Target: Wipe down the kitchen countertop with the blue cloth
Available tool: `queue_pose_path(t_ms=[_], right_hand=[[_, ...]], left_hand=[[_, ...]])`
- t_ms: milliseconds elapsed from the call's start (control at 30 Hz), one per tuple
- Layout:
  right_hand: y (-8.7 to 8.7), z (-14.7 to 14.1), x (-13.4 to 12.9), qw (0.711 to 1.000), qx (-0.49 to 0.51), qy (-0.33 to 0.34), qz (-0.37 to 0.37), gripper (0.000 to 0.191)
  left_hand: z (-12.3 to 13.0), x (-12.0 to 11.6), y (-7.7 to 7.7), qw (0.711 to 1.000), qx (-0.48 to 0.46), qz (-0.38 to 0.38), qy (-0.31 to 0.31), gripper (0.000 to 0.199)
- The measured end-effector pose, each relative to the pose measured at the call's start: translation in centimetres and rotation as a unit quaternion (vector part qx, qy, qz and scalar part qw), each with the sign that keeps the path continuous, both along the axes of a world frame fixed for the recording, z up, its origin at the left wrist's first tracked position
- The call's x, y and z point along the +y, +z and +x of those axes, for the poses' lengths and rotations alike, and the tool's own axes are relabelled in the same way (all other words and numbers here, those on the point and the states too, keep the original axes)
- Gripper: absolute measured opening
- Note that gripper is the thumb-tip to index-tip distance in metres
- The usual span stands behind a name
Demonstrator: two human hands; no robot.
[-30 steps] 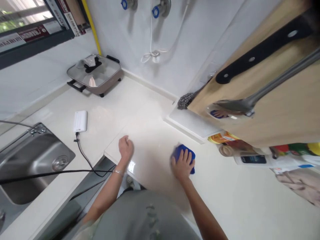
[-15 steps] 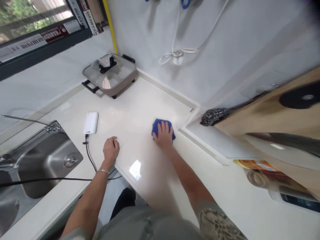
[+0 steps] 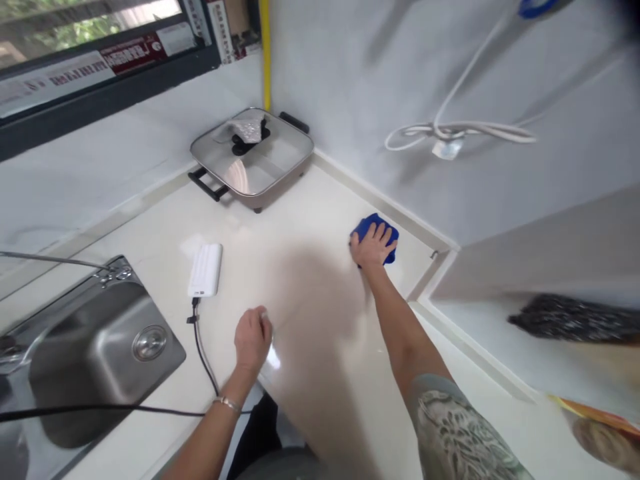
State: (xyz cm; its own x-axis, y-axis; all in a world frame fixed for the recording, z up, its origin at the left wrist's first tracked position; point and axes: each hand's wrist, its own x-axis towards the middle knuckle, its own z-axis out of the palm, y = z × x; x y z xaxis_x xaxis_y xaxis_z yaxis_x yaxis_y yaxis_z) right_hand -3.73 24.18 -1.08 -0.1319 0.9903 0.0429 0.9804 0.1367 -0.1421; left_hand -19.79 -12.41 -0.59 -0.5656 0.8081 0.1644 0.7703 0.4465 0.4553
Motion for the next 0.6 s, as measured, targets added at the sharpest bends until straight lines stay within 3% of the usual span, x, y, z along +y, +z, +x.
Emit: queue_pose_path(t_ms=[200, 333, 467, 600], right_hand=[[-0.2, -7.5, 3.2, 0.995, 0.007, 0.095, 0.003, 0.075], [-0.3, -12.7, 4.0, 0.984, 0.009, 0.176, -0.009, 0.078], [-0.3, -17.7, 2.1, 0.966, 0.043, 0.255, -0.014, 0.072], [-0.1, -20.4, -2.5, 0.944, 0.082, 0.320, -0.007, 0.070]], left_hand=[[-0.1, -0.3, 0.0, 1.000, 0.006, -0.018, -0.014, 0.022], [0.1, -0.3, 0.3, 1.000, -0.005, -0.023, -0.018, 0.023], [0.2, -0.2, 0.5, 0.999, -0.009, -0.027, -0.014, 0.023], [0.3, -0.3, 0.4, 0.999, -0.006, -0.031, -0.011, 0.024]])
